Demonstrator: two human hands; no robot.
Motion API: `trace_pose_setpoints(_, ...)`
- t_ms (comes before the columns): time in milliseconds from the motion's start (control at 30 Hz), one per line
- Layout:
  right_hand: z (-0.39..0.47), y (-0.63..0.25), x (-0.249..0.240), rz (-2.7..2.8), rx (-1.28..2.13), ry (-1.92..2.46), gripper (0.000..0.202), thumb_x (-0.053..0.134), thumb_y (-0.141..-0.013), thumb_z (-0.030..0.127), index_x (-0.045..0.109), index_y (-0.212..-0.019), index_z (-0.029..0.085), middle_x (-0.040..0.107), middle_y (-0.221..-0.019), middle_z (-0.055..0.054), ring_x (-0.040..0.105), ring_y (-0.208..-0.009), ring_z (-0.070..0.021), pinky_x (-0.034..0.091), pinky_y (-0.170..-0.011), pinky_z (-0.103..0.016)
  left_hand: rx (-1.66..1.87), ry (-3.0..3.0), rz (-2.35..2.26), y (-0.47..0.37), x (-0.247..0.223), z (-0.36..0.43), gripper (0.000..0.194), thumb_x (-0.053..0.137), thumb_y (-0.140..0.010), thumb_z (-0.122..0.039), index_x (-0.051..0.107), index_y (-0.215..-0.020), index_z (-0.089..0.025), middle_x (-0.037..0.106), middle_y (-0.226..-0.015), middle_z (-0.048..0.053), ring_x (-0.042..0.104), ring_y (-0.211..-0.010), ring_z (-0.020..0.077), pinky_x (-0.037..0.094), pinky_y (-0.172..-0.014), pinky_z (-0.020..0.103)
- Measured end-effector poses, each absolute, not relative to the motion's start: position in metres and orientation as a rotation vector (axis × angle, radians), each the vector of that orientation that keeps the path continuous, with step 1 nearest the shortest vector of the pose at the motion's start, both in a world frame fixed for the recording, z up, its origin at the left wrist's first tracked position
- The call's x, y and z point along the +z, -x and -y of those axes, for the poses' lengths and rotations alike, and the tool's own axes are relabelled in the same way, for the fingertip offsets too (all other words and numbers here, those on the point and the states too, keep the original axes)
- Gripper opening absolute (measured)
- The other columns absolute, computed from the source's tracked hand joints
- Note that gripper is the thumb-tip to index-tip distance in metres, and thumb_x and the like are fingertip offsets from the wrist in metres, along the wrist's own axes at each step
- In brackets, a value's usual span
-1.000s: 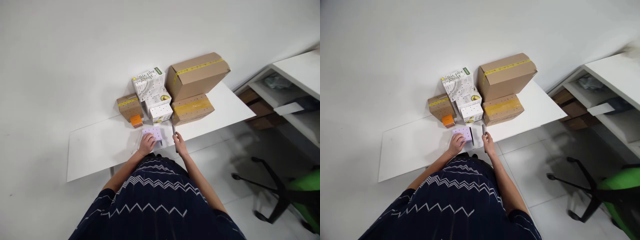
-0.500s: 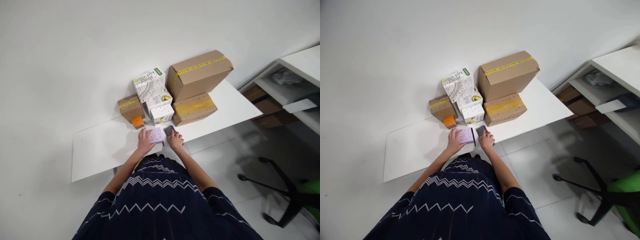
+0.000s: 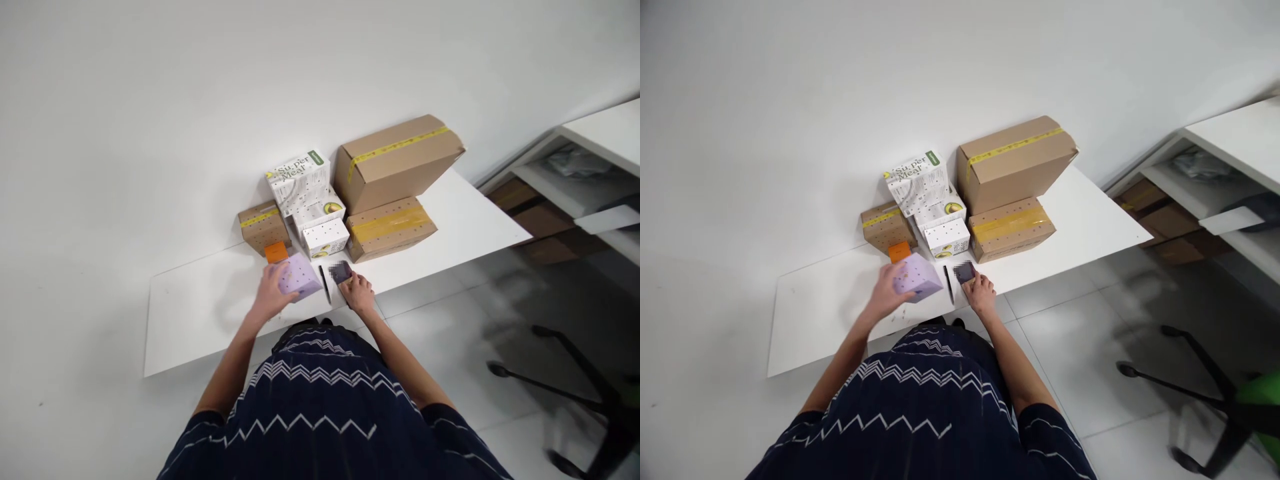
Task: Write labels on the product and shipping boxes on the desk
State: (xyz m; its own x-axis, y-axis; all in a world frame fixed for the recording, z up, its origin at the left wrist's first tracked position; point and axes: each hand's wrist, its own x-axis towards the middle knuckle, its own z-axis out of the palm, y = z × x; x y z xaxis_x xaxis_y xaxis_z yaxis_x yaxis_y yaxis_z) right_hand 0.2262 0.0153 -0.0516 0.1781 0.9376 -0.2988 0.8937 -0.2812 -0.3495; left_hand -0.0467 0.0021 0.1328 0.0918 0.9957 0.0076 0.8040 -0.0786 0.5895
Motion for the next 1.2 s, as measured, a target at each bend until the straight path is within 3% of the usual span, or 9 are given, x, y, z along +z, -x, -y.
trace_pose_setpoints(167,-0.018,-0.225,-0.049,1.761,0.754,2.333,0.061,0.044,-0.098,0.047,0.038,-0.152,0.018,0.047,-0.146,-0.018,0.045,-0.129,-0.0342,0.042,-0.1,-0.046,0.786,-2.116,-1.862,0.107,0.248,-0.037,0.086,0.085,-0.068,-0.04,0.045,-0.143,-0.033,0.047,-0.132,0.008,0.046,-0.131,0.0336,0.045,-0.111,0.057)
trace_pose_setpoints(300,-0.019,-0.226,-0.045,1.752,0.789,2.322,0.061,0.042,-0.099,0.048,0.038,-0.152,0.018,0.046,-0.147,-0.018,0.043,-0.131,-0.0339,0.04,-0.102,-0.046,0.854,-2.098,-1.994,0.135,0.282,-0.097,0.088,0.089,-0.065,-0.03,0.046,-0.142,-0.03,0.042,-0.135,0.008,0.043,-0.134,0.0335,0.041,-0.115,0.058)
trace_pose_setpoints(433,-0.019,-0.227,-0.041,1.756,0.819,2.301,0.058,0.041,-0.101,0.046,0.038,-0.152,0.018,0.046,-0.149,-0.017,0.044,-0.131,-0.0328,0.04,-0.102,-0.045,0.856,-1.956,-2.019,0.142,0.261,-0.147,0.07,0.084,-0.072,-0.025,0.051,-0.134,-0.024,0.029,-0.149,0.009,0.031,-0.144,0.0343,0.032,-0.121,0.058)
trace_pose_setpoints(500,-0.019,-0.227,-0.039,1.753,0.842,2.295,0.058,0.04,-0.101,0.046,0.038,-0.152,0.018,0.045,-0.149,-0.017,0.043,-0.132,-0.0323,0.04,-0.103,-0.044,0.909,-1.939,-2.017,0.143,0.246,-0.157,0.066,0.081,-0.076,-0.03,0.05,-0.133,-0.022,0.02,-0.156,0.009,0.023,-0.148,0.036,0.028,-0.122,0.06)
trace_pose_setpoints(700,-0.021,-0.226,-0.034,1.738,0.835,2.301,0.057,0.041,-0.101,0.044,0.04,-0.151,0.018,0.047,-0.149,-0.016,0.043,-0.132,-0.0321,0.041,-0.104,-0.046,1.043,-1.972,-2.03,0.148,0.226,-0.147,0.075,0.076,-0.08,-0.035,0.038,-0.142,-0.018,0.003,-0.161,0.011,0.017,-0.148,0.0355,0.026,-0.122,0.058)
trace_pose_setpoints(767,-0.021,-0.226,-0.034,1.744,0.834,2.304,0.056,0.041,-0.101,0.044,0.041,-0.151,0.018,0.047,-0.149,-0.016,0.044,-0.132,-0.0319,0.041,-0.104,-0.046,1.204,-1.996,-2.168,0.141,0.218,-0.137,0.072,0.074,-0.08,-0.028,0.039,-0.141,-0.016,0.008,-0.159,0.014,0.02,-0.146,0.0338,0.027,-0.121,0.056)
trace_pose_setpoints(900,-0.022,-0.226,-0.037,1.75,0.829,2.311,0.056,0.042,-0.1,0.044,0.041,-0.15,0.018,0.047,-0.148,-0.016,0.044,-0.132,-0.0318,0.042,-0.104,-0.046,1.609,-1.932,-2.366,0.097,0.179,-0.113,0.036,0.055,-0.08,-0.011,0.055,-0.117,-0.013,0.046,-0.128,0.015,0.042,-0.129,0.0276,0.033,-0.115,0.051)
trace_pose_setpoints(1000,-0.023,-0.225,-0.037,1.736,0.848,2.311,0.057,0.042,-0.1,0.045,0.041,-0.15,0.019,0.047,-0.148,-0.016,0.044,-0.132,-0.0317,0.042,-0.103,-0.045,1.159,-2.154,-2.041,0.046,0.138,-0.101,0.031,0.055,-0.082,-0.016,0.062,-0.112,-0.019,0.056,-0.117,0.012,0.051,-0.12,0.0278,0.037,-0.111,0.047)
trace_pose_setpoints(1200,-0.015,-0.228,-0.026,1.677,0.743,2.335,0.056,0.044,-0.1,0.044,0.042,-0.15,0.018,0.044,-0.151,-0.018,0.042,-0.136,-0.0326,0.04,-0.105,-0.044,0.4,-2.124,-1.869,-0.019,0.086,-0.12,0.081,0.074,-0.077,-0.038,0.041,-0.15,-0.027,0.039,-0.148,0.015,0.039,-0.134,0.0384,0.036,-0.11,0.051)
